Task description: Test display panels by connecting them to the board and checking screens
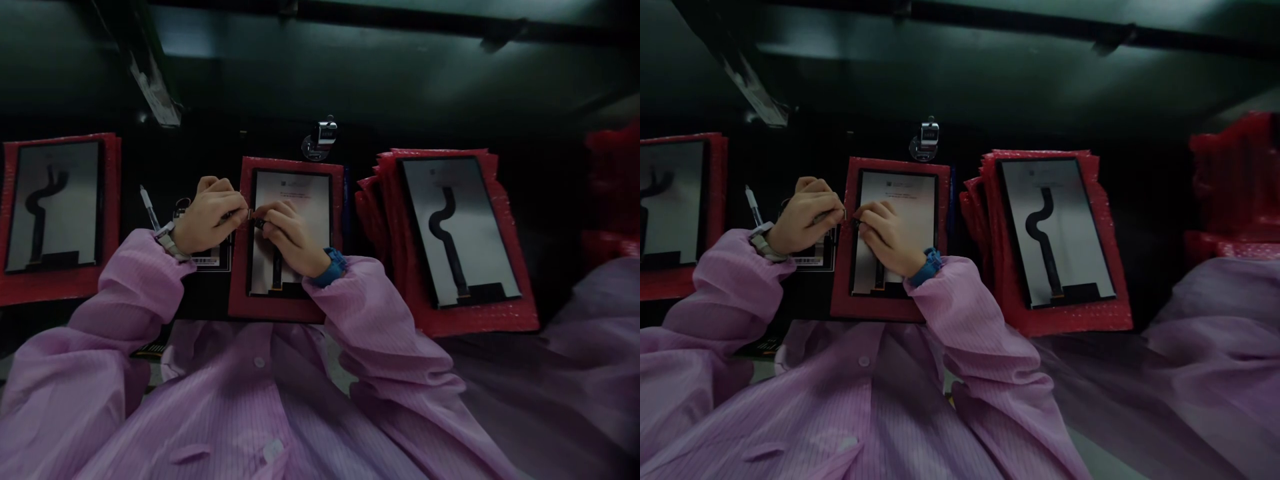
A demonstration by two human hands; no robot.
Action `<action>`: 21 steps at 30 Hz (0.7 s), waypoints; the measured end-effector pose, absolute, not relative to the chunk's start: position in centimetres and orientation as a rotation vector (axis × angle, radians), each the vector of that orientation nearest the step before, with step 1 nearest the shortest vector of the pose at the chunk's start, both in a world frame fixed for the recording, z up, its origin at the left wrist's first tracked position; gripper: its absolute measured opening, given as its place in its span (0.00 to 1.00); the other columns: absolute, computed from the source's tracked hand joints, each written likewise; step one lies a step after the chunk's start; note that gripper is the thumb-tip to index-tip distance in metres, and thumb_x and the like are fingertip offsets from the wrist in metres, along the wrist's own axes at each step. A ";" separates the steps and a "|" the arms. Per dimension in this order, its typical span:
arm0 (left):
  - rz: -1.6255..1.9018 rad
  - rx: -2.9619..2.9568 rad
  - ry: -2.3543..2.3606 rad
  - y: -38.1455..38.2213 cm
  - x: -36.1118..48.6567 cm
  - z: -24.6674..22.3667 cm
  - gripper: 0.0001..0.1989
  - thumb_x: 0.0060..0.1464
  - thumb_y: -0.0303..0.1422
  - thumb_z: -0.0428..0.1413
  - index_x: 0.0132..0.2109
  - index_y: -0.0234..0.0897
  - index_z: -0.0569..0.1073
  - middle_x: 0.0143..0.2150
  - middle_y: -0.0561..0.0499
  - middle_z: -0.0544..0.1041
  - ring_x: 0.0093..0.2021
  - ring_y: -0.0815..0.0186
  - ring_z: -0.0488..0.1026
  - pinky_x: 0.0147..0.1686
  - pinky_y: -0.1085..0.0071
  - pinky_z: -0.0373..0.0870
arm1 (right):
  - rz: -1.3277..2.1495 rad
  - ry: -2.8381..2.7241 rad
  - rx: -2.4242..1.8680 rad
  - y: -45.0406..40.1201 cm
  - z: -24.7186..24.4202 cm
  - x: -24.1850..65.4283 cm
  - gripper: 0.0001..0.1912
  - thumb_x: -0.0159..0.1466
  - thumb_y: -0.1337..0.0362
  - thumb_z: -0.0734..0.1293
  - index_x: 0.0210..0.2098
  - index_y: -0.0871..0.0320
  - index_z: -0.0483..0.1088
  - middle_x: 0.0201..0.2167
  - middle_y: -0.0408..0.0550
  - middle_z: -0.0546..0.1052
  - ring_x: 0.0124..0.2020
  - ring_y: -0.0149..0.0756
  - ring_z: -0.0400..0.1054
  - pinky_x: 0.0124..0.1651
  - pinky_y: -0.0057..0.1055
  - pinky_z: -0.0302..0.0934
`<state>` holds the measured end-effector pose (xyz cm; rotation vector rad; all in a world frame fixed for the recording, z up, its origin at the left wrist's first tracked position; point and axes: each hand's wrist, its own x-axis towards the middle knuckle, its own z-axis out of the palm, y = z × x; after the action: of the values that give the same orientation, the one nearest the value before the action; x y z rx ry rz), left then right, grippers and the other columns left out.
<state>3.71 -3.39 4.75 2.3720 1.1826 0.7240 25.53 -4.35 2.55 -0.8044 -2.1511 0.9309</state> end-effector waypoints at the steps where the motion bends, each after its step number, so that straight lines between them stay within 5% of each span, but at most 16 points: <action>1: 0.718 2.375 1.175 -3.4 3.7 4.7 0.13 0.62 0.37 0.48 0.31 0.40 0.70 0.28 0.50 0.74 0.35 0.59 0.70 0.50 0.51 0.63 | 0.911 -2.155 -0.822 -4.4 2.5 25.5 0.12 0.73 0.63 0.54 0.34 0.55 0.63 0.45 0.51 0.75 0.48 0.39 0.65 0.55 0.43 0.60; 21: 0.601 2.465 1.120 -3.5 3.9 4.3 0.14 0.63 0.37 0.47 0.33 0.40 0.73 0.31 0.49 0.77 0.39 0.57 0.71 0.51 0.52 0.59 | 0.786 -2.227 -0.821 -4.5 2.5 25.4 0.12 0.74 0.62 0.54 0.36 0.55 0.64 0.44 0.52 0.74 0.48 0.41 0.64 0.54 0.43 0.60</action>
<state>3.90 -3.54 4.28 2.4650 1.1200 0.6010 25.44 -4.53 2.51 -0.8205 -2.2269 0.7857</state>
